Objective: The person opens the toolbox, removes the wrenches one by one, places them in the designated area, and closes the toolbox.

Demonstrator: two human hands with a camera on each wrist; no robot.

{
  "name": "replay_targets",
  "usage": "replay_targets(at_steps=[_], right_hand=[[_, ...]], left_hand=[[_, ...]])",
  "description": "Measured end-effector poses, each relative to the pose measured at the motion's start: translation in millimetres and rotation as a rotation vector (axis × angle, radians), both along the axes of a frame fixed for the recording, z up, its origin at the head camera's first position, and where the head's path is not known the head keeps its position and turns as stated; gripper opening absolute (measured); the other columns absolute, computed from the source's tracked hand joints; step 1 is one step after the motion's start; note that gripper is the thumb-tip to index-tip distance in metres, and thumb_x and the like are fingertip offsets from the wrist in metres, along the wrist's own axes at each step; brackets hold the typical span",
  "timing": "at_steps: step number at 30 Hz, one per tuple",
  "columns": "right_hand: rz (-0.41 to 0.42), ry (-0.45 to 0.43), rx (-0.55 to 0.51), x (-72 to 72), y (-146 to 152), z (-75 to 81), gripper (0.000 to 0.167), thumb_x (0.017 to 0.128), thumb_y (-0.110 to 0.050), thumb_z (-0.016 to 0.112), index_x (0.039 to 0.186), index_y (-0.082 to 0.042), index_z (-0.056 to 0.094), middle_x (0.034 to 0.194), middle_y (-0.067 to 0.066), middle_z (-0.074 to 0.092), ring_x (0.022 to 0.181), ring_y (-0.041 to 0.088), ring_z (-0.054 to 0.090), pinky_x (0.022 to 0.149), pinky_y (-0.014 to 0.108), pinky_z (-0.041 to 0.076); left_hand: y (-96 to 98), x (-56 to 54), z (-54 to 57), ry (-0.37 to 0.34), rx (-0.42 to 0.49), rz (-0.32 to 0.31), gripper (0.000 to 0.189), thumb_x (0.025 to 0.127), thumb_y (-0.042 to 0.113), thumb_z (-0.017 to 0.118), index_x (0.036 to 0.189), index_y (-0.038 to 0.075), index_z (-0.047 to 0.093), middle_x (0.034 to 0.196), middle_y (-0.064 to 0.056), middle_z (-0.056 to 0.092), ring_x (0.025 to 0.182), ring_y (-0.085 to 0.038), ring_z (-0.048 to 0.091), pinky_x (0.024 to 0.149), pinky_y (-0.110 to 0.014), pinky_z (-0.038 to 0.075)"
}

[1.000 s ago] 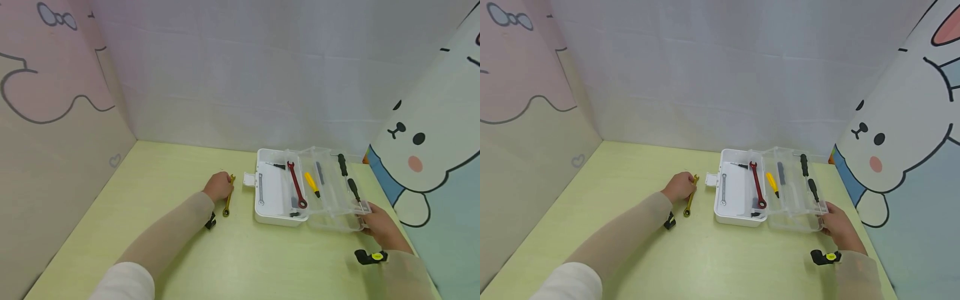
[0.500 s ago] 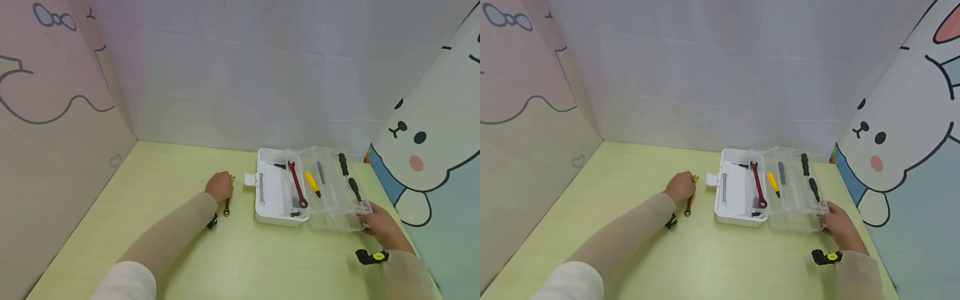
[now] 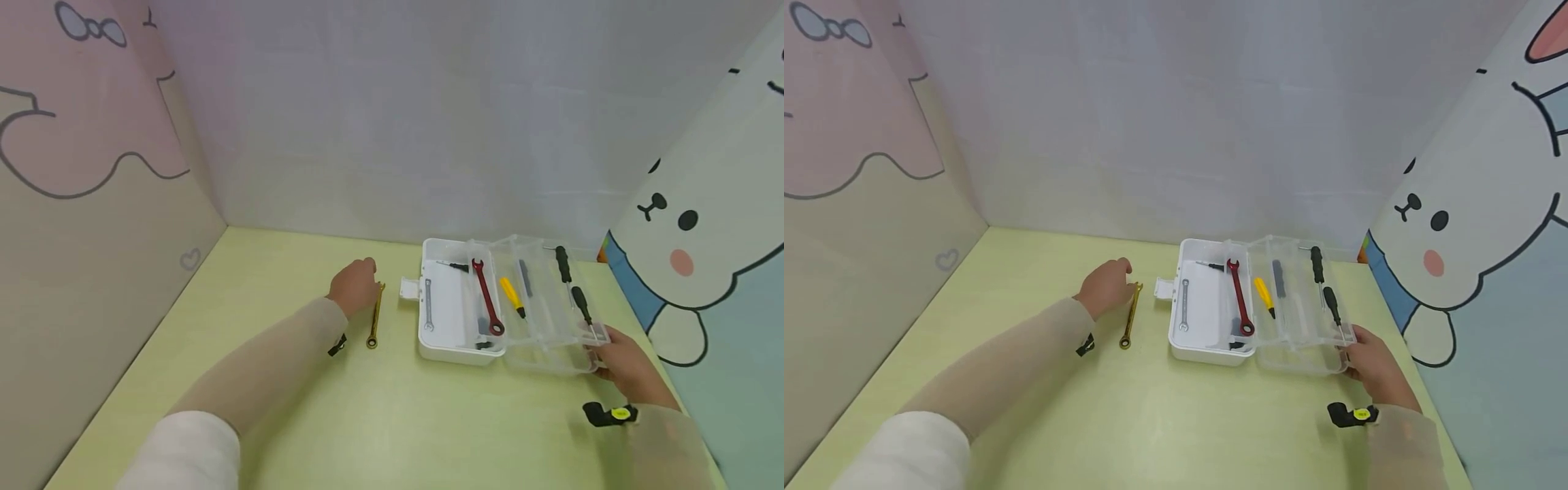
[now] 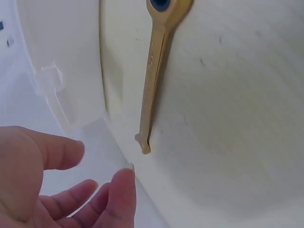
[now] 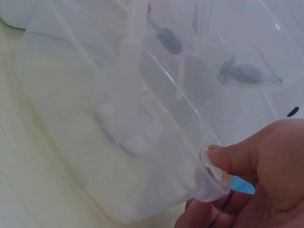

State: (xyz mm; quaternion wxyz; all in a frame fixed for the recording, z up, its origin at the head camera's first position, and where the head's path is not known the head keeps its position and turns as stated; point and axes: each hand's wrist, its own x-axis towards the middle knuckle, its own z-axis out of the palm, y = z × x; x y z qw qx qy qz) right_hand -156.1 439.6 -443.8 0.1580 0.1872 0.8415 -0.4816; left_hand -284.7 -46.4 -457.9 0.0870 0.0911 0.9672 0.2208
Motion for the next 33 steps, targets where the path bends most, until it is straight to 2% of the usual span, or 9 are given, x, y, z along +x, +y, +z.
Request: replay_targets(at_steps=[4, 10, 16, 19, 21, 25, 30, 33], right_hand=[[-0.002, -0.004, -0.005, -0.4, 0, 0.9, 0.058, 0.11, -0.016, 0.042, 0.16, 0.004, 0.02, 0.127, 0.023, 0.046, 0.104, 0.031, 0.05, 0.078, 0.035, 0.053], [-0.002, -0.008, -0.008, -0.3, -1, 2.6, 0.058, 0.109, -0.015, 0.043, 0.158, 0.004, 0.021, 0.128, 0.023, 0.045, 0.102, 0.029, 0.051, 0.077, 0.035, 0.053], [-0.011, -0.009, -0.008, -0.6, -1, 2.8, 0.06, 0.107, -0.011, 0.043, 0.16, 0.004, 0.018, 0.133, 0.025, 0.043, 0.104, 0.031, 0.051, 0.078, 0.034, 0.053], [-0.012, -0.009, -0.013, -0.5, -1, 1.6, 0.06, 0.107, -0.012, 0.043, 0.16, 0.003, 0.019, 0.132, 0.024, 0.042, 0.105, 0.031, 0.05, 0.078, 0.034, 0.054], [-0.006, -0.008, -0.009, 0.2, -1, 0.9, 0.059, 0.11, -0.021, 0.044, 0.159, 0.003, 0.021, 0.128, 0.024, 0.043, 0.104, 0.031, 0.05, 0.078, 0.034, 0.054], [0.006, -0.001, -0.007, 1.7, -1, 0.4, 0.059, 0.11, -0.026, 0.044, 0.157, 0.003, 0.024, 0.125, 0.023, 0.044, 0.102, 0.03, 0.051, 0.078, 0.035, 0.054], [0.008, -0.003, -0.016, 2.2, -2, 2.4, 0.061, 0.106, -0.013, 0.044, 0.159, 0.004, 0.02, 0.132, 0.024, 0.042, 0.102, 0.031, 0.052, 0.078, 0.034, 0.054], [0.002, -0.008, -0.018, 1.8, -2, 3.1, 0.061, 0.106, -0.013, 0.044, 0.159, 0.004, 0.02, 0.133, 0.025, 0.041, 0.103, 0.032, 0.052, 0.078, 0.034, 0.054]], left_hand=[[2.8, -0.4, 9.5, 0.073, -0.09, -0.101, 0.033, 0.1, 0.021, 0.062, 0.127, 0.002, 0.06, 0.11, -0.011, 0.063, 0.075, -0.022, 0.059, 0.061, -0.035, 0.052], [18.5, 2.6, 15.8, 0.217, -0.33, -0.264, 0.027, 0.102, 0.024, 0.058, 0.123, 0.007, 0.058, 0.1, -0.006, 0.054, 0.081, -0.023, 0.054, 0.058, -0.035, 0.052], [38.6, 5.7, 22.8, 0.339, -0.494, -0.437, 0.029, 0.105, 0.021, 0.05, 0.13, 0.009, 0.057, 0.107, -0.005, 0.055, 0.087, -0.021, 0.05, 0.06, -0.031, 0.051], [47.1, 4.6, 24.6, 0.414, -0.524, -0.511, 0.029, 0.106, 0.022, 0.048, 0.13, 0.01, 0.059, 0.109, -0.004, 0.057, 0.087, -0.021, 0.051, 0.06, -0.03, 0.05], [52.8, 3.8, 26.2, 0.461, -0.528, -0.554, 0.029, 0.106, 0.024, 0.048, 0.128, 0.011, 0.061, 0.11, -0.004, 0.057, 0.089, -0.021, 0.051, 0.063, -0.03, 0.05], [64.8, 1.9, 27.4, 0.533, -0.54, -0.603, 0.027, 0.106, 0.031, 0.049, 0.124, 0.015, 0.061, 0.11, -0.001, 0.057, 0.096, -0.02, 0.051, 0.073, -0.032, 0.048], [82.0, 5.9, 35.2, 0.543, -0.531, -0.648, 0.032, 0.106, 0.037, 0.052, 0.13, 0.017, 0.06, 0.117, -0.001, 0.059, 0.105, -0.021, 0.054, 0.084, -0.034, 0.05], [92.2, 9.5, 40.8, 0.533, -0.52, -0.681, 0.037, 0.106, 0.039, 0.052, 0.135, 0.017, 0.059, 0.126, -0.001, 0.059, 0.113, -0.021, 0.054, 0.094, -0.036, 0.05]])
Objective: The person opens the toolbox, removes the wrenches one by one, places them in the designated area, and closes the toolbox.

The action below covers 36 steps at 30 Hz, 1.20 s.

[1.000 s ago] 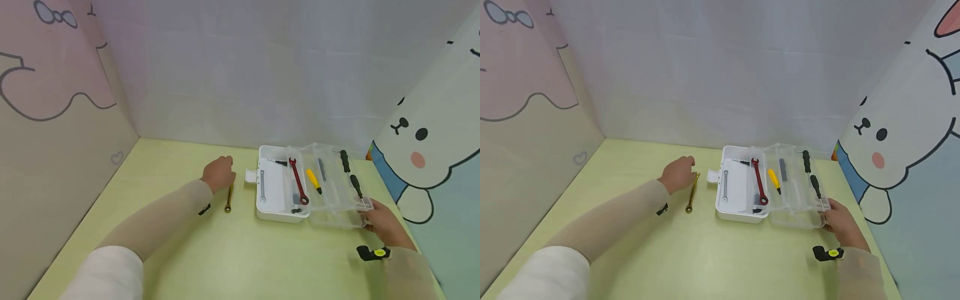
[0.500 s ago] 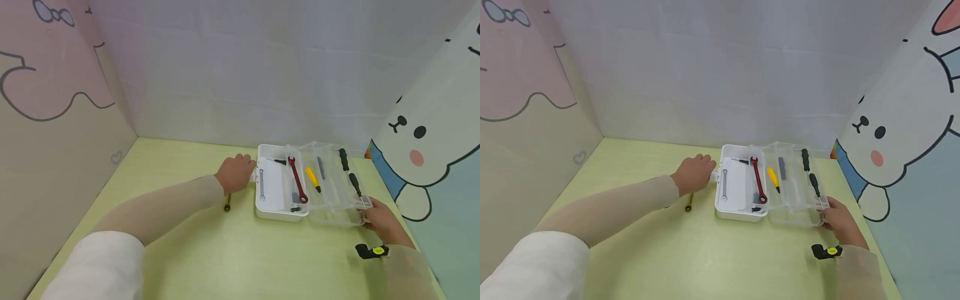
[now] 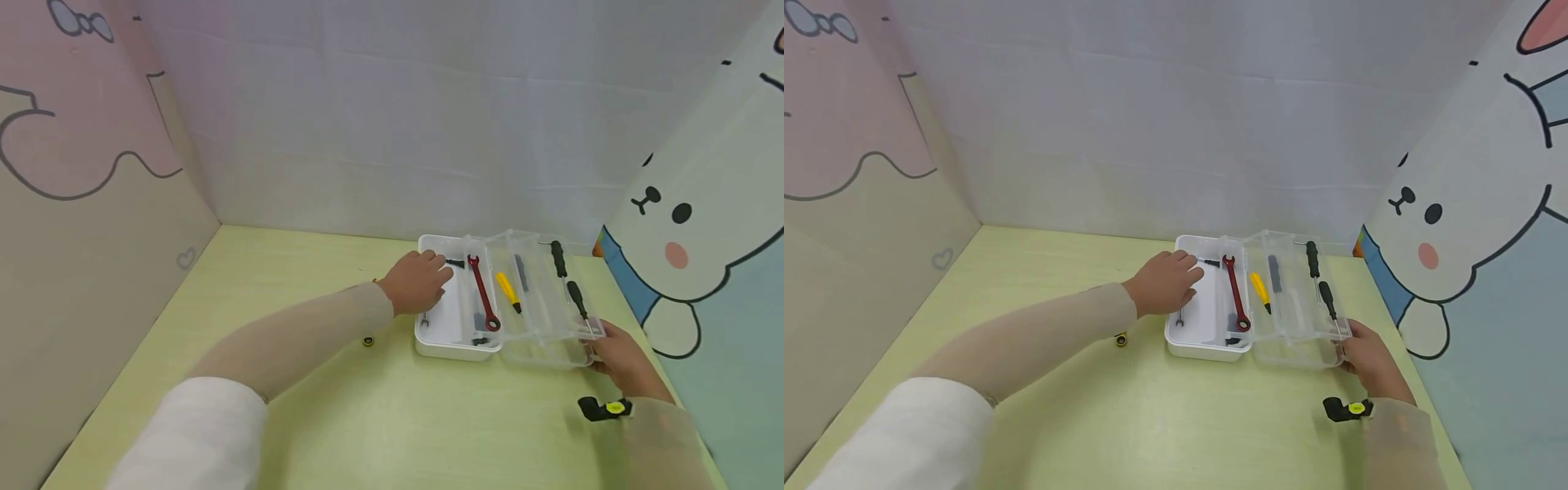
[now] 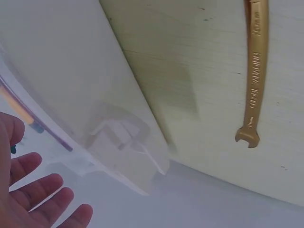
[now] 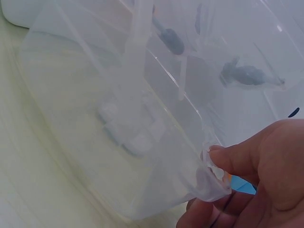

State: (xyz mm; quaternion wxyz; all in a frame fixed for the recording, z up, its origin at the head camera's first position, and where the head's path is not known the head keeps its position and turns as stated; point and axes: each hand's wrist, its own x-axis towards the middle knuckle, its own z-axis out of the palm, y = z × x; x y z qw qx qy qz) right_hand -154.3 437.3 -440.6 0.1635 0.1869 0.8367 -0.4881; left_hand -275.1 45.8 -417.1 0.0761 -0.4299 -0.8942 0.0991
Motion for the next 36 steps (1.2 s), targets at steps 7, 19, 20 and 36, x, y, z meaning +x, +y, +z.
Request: replay_targets(at_steps=[7, 19, 20, 36], right_hand=[[0.006, 0.012, 0.01, -1.4, 1, -1.8, 0.057, 0.108, -0.02, 0.043, 0.157, 0.004, 0.023, 0.131, 0.024, 0.042, 0.102, 0.031, 0.052, 0.078, 0.035, 0.054], [0.002, 0.016, 0.017, -3.8, 4, -4.0, 0.058, 0.107, -0.013, 0.043, 0.157, 0.006, 0.022, 0.131, 0.024, 0.043, 0.104, 0.032, 0.051, 0.078, 0.034, 0.054], [0.0, 0.016, 0.018, -4.0, 4, -4.2, 0.057, 0.107, -0.013, 0.043, 0.157, 0.006, 0.022, 0.13, 0.024, 0.044, 0.104, 0.032, 0.051, 0.078, 0.034, 0.054], [-0.001, 0.039, 0.02, -3.6, 2, -4.9, 0.057, 0.104, -0.008, 0.043, 0.156, 0.005, 0.024, 0.135, 0.025, 0.043, 0.103, 0.032, 0.053, 0.076, 0.035, 0.054]], left_hand=[[21.6, 2.0, 6.9, -0.011, 0.019, -0.074, 0.039, 0.107, 0.041, 0.05, 0.14, 0.021, 0.057, 0.136, 0.0, 0.057, 0.124, -0.02, 0.052, 0.104, -0.037, 0.045], [58.2, -10.4, 9.3, -0.071, 0.063, -0.189, 0.038, 0.106, 0.036, 0.055, 0.14, 0.02, 0.056, 0.128, 0.003, 0.058, 0.109, -0.015, 0.055, 0.098, -0.029, 0.047], [60.8, -10.5, 9.7, -0.079, 0.071, -0.185, 0.037, 0.106, 0.035, 0.054, 0.14, 0.02, 0.057, 0.127, 0.003, 0.059, 0.108, -0.015, 0.055, 0.096, -0.028, 0.047], [94.9, -10.7, -3.8, -0.326, 0.069, -0.042, 0.044, 0.101, 0.019, 0.061, 0.144, 0.028, 0.058, 0.13, 0.007, 0.057, 0.107, -0.013, 0.054, 0.09, -0.023, 0.049]])
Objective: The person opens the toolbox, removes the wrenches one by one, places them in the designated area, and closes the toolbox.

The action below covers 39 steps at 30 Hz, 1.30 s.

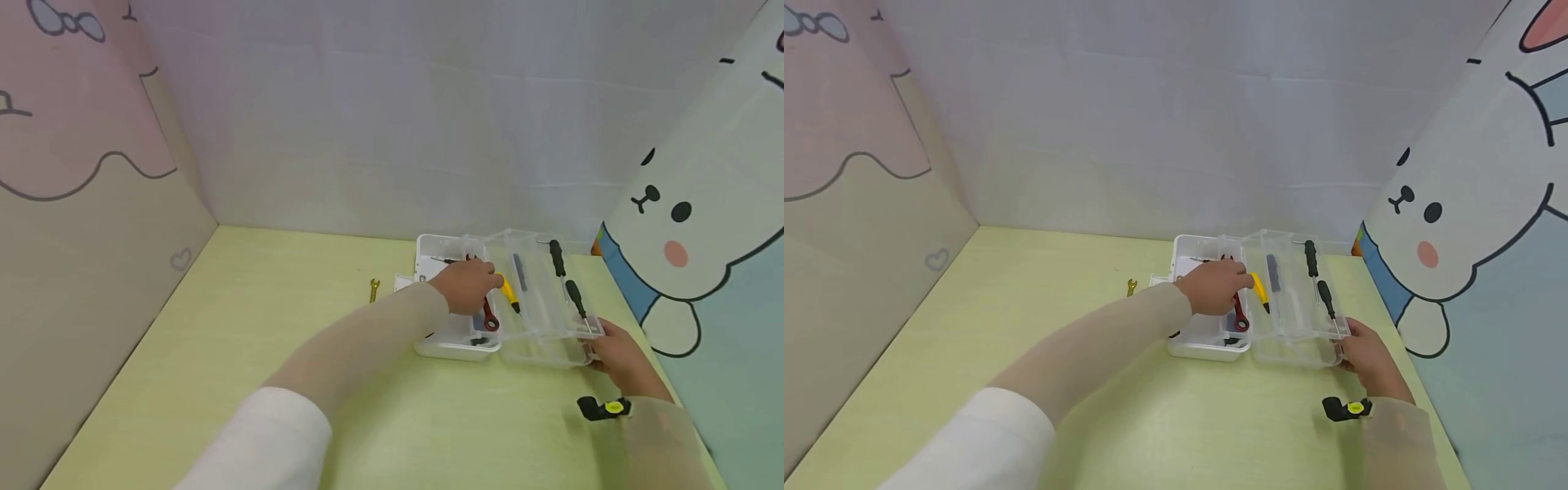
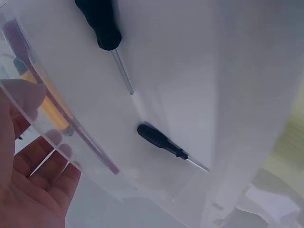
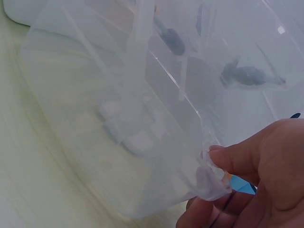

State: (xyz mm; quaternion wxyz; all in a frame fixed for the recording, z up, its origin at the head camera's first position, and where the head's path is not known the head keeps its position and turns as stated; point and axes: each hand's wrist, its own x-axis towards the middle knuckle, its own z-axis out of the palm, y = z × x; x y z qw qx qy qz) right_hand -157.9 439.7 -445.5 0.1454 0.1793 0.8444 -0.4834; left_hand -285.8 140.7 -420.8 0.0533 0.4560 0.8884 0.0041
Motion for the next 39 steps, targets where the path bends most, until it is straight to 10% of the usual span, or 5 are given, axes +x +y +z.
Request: replay_targets(at_steps=[7, 19, 31, 39], right_hand=[[0.001, -0.012, -0.007, -0.4, -1, 3.7, 0.058, 0.104, -0.006, 0.043, 0.157, 0.005, 0.024, 0.134, 0.025, 0.043, 0.103, 0.033, 0.053, 0.076, 0.035, 0.054], [-0.023, -0.036, -0.017, 0.4, -1, 3.8, 0.056, 0.109, -0.018, 0.042, 0.157, 0.003, 0.023, 0.13, 0.024, 0.044, 0.105, 0.032, 0.05, 0.078, 0.034, 0.054], [-0.017, -0.004, -0.009, 1.9, -2, 2.2, 0.051, 0.11, -0.021, 0.041, 0.151, 0.005, 0.028, 0.121, 0.02, 0.049, 0.096, 0.027, 0.054, 0.075, 0.036, 0.054], [-0.02, -0.012, -0.012, 1.1, -1, -0.4, 0.057, 0.111, -0.029, 0.04, 0.155, 0.005, 0.025, 0.131, 0.024, 0.044, 0.104, 0.032, 0.052, 0.078, 0.035, 0.055]], left_hand=[[15.2, 7.0, 6.2, 0.133, -0.173, -0.128, 0.015, 0.104, 0.022, 0.064, 0.117, 0.028, 0.07, 0.107, 0.009, 0.065, 0.089, -0.012, 0.057, 0.077, -0.024, 0.049], [19.9, 20.3, 17.3, 0.316, -0.292, -0.313, 0.025, 0.106, 0.016, 0.06, 0.124, 0.03, 0.07, 0.115, 0.008, 0.065, 0.093, -0.011, 0.057, 0.08, -0.025, 0.049], [10.4, -2.1, -0.7, -0.059, 0.051, -0.165, 0.033, 0.103, 0.001, 0.055, 0.077, 0.02, 0.056, 0.082, 0.004, 0.045, 0.07, -0.012, 0.036, 0.064, -0.023, 0.032], [8.0, -2.2, 0.8, -0.106, 0.095, -0.15, 0.029, 0.101, -0.004, 0.054, 0.085, 0.013, 0.072, 0.083, 0.004, 0.05, 0.072, -0.011, 0.039, 0.065, -0.022, 0.036]])
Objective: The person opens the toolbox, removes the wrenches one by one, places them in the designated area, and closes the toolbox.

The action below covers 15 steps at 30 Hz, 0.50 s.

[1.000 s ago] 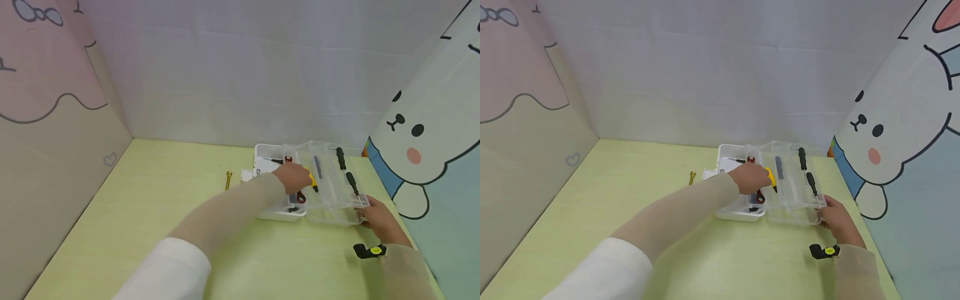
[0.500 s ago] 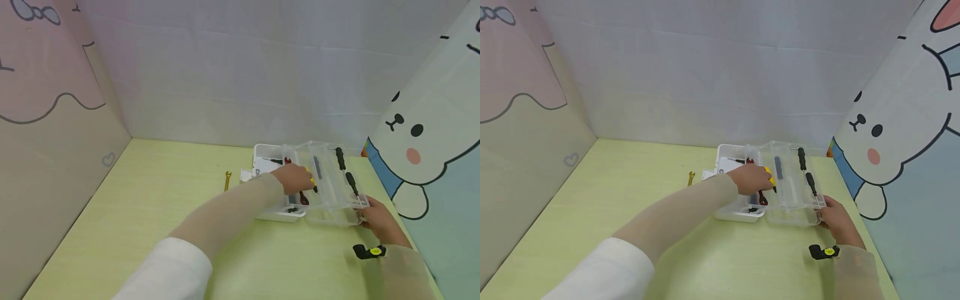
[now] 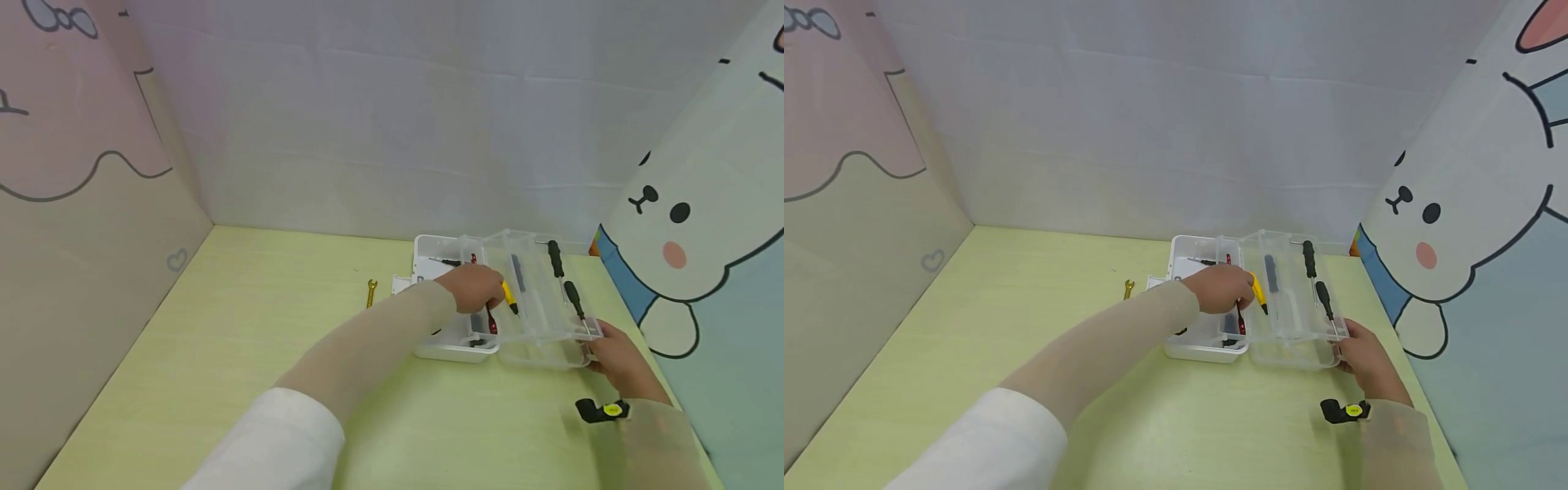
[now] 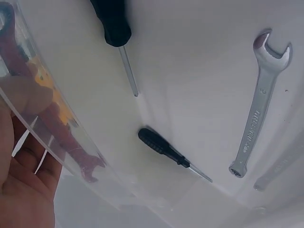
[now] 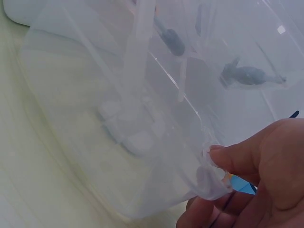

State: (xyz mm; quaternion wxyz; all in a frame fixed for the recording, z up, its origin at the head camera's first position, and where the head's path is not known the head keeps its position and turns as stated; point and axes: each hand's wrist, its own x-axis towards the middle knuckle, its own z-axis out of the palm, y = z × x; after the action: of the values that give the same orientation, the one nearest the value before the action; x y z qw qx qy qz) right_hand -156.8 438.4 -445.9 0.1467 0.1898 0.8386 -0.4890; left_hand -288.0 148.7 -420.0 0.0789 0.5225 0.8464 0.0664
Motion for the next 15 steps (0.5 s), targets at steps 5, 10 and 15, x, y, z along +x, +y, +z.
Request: replay_targets(at_steps=[5, 10, 15], right_hand=[[0.008, -0.002, -0.001, 0.0, 0, 0.7, 0.058, 0.11, -0.027, 0.041, 0.156, 0.004, 0.024, 0.135, 0.025, 0.042, 0.107, 0.034, 0.051, 0.079, 0.034, 0.055], [0.007, 0.002, -0.002, -0.4, -1, 2.9, 0.059, 0.103, -0.006, 0.042, 0.158, 0.004, 0.022, 0.138, 0.027, 0.04, 0.105, 0.034, 0.052, 0.077, 0.034, 0.055], [0.011, -0.005, -0.001, -0.4, 0, 2.6, 0.06, 0.104, -0.007, 0.042, 0.159, 0.004, 0.02, 0.139, 0.027, 0.038, 0.106, 0.034, 0.052, 0.077, 0.034, 0.054]], left_hand=[[0.1, -1.3, 1.4, -0.035, 0.007, 0.008, 0.037, 0.097, -0.01, 0.051, 0.072, 0.017, 0.057, 0.072, 0.004, 0.043, 0.068, -0.011, 0.036, 0.063, -0.023, 0.035], [-2.2, -4.1, 3.8, -0.057, 0.042, -0.007, 0.04, 0.093, -0.014, 0.048, 0.069, 0.018, 0.05, 0.072, 0.004, 0.039, 0.068, -0.011, 0.031, 0.063, -0.023, 0.032], [-12.3, -7.3, 11.4, -0.079, 0.095, -0.018, 0.039, 0.09, -0.017, 0.044, 0.069, 0.016, 0.048, 0.073, 0.002, 0.034, 0.069, -0.013, 0.027, 0.063, -0.025, 0.028]])
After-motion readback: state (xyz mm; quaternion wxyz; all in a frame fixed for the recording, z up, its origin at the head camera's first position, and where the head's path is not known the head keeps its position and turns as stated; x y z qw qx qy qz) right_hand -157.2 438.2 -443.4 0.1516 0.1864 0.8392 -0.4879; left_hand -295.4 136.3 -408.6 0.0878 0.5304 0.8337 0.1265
